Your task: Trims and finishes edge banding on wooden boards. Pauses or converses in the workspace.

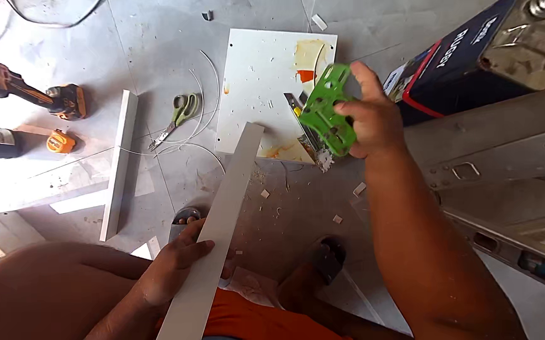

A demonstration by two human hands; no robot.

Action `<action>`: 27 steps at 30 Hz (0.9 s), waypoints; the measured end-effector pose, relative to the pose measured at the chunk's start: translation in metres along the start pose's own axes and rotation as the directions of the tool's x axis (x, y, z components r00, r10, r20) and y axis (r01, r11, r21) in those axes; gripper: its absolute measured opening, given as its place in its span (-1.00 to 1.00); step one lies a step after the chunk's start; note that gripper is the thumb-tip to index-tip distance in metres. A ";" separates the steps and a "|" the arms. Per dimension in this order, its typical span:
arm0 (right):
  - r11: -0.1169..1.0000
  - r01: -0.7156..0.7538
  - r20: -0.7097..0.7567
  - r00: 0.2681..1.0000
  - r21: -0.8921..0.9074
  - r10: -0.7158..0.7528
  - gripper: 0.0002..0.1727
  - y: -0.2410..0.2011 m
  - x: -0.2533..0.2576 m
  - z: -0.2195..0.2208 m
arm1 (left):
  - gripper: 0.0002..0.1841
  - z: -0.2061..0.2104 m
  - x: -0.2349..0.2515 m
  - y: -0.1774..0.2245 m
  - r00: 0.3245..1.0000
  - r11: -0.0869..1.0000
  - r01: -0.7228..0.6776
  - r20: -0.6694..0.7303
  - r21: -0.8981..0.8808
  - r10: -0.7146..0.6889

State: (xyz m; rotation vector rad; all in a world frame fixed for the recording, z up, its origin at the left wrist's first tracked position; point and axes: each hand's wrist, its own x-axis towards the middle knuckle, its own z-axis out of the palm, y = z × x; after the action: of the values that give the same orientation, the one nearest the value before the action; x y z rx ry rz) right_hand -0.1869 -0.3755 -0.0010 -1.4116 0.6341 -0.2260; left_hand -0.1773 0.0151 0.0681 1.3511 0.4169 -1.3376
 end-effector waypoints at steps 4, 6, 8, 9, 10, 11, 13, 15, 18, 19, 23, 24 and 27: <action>0.941 -0.093 0.182 0.983 0.324 0.035 -0.36 -0.008 -0.003 -0.011 | -0.58 -0.013 -0.016 -0.004 0.986 0.995 0.101 0.133 0.024 -0.103; 0.955 -0.125 0.185 0.980 0.270 0.076 -0.56 -0.004 -0.007 -0.005 | -0.59 -0.016 -0.028 -0.005 0.971 0.991 0.137 0.195 0.010 -0.136; 0.969 -0.172 0.060 0.985 0.175 0.164 -0.82 0.008 -0.011 0.011 | -0.62 -0.017 -0.038 -0.006 0.968 0.989 0.146 0.204 0.009 -0.145; 0.967 -0.213 0.027 0.977 0.141 0.211 -0.85 0.017 -0.014 0.018 | -0.63 -0.016 -0.041 -0.006 0.972 0.990 0.143 0.187 0.014 -0.143; 0.962 -0.249 0.010 0.968 0.110 0.250 -0.85 0.025 -0.017 0.024 | -0.64 -0.016 -0.042 -0.006 0.977 0.991 0.135 0.166 0.018 -0.136; 0.958 -0.274 -0.013 0.961 0.085 0.276 -0.85 0.033 -0.019 0.030 | -0.64 -0.016 -0.042 -0.007 0.981 0.992 0.123 0.150 0.006 -0.122; 0.939 -0.332 -0.013 0.942 0.094 0.334 -0.70 0.046 -0.027 0.038 | -0.65 -0.016 -0.040 -0.011 0.989 0.994 0.102 0.114 -0.036 -0.097; 0.914 -0.363 -0.013 0.928 0.179 0.371 -0.61 0.055 -0.035 0.053 | -0.66 -0.015 -0.037 -0.013 0.994 0.992 0.080 0.077 -0.100 -0.072; 0.893 -0.413 -0.079 0.899 0.181 0.432 -0.57 0.056 -0.049 0.085 | -0.63 -0.005 -0.032 -0.021 0.999 0.986 0.037 0.029 -0.164 -0.032; 0.887 -0.417 -0.068 0.897 0.197 0.437 -0.57 0.057 -0.049 0.096 | -0.64 -0.001 -0.031 -0.023 1.000 0.984 0.027 0.018 -0.174 -0.025; 0.850 -0.409 -0.021 0.898 0.331 0.440 -0.68 0.070 -0.045 0.128 | -0.67 0.012 -0.028 -0.028 1.000 0.977 0.023 0.012 -0.214 -0.021; 0.836 -0.403 -0.020 0.897 0.372 0.442 -0.70 0.072 -0.047 0.135 | -0.67 0.013 -0.028 -0.030 1.000 0.975 0.024 0.014 -0.222 -0.021; 0.818 -0.373 -0.055 0.897 0.438 0.439 -0.72 0.077 -0.058 0.148 | -0.67 0.015 -0.029 -0.032 1.000 0.975 0.026 0.014 -0.221 -0.023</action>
State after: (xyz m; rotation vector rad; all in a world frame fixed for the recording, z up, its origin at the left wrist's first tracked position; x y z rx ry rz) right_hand -0.1716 -0.2081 -0.0552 -0.8215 0.9409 -0.1176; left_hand -0.2198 0.0247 0.0822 1.1561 0.5602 -1.2774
